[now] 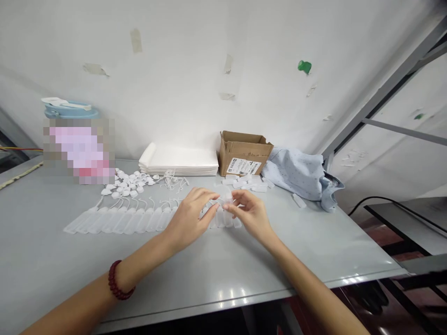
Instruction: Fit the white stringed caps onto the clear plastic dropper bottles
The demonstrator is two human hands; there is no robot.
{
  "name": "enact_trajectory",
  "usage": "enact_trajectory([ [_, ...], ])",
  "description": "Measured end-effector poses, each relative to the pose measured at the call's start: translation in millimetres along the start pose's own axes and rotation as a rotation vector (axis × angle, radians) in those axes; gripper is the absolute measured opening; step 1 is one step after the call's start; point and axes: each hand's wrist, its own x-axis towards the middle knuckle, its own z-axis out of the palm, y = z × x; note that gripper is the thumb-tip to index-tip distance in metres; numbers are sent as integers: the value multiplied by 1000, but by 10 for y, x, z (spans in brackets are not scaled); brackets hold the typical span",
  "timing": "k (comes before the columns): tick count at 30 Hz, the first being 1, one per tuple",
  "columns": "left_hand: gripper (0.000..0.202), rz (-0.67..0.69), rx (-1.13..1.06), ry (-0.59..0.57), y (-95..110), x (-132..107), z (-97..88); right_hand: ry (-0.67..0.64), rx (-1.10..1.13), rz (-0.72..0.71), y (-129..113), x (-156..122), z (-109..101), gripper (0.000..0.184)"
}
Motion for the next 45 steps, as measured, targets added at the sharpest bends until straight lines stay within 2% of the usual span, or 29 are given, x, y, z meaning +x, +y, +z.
enact_trajectory([
  [2, 24, 138, 99, 13, -16, -22, 34, 63, -30, 46, 1, 86, -123, 34],
  [4, 24, 197, 144, -4, -35, -33, 54, 92, -74, 125, -14, 153, -257, 33],
  [7, 23, 200, 174, -14, -65, -27, 57, 51, -154, 246, -46, 201, -412, 29],
  [10, 22, 181, 187, -21, -79, -14, 64, -8, -234, 320, -42, 206, -482, 29],
  [17, 21, 178, 174, -94, -42, -19, 158, -110, -401, 346, 49, 201, -491, 24],
  [26, 20, 119, 141, -83, -19, -13, 145, -242, -454, 417, 85, 190, -465, 17],
  [34, 19, 106, 112, -49, -28, -6, 115, -287, -471, 432, 68, 184, -489, 25],
  [45, 22, 70, 123, -27, -77, 9, 38, -271, -459, 466, -21, 192, -517, 22],
])
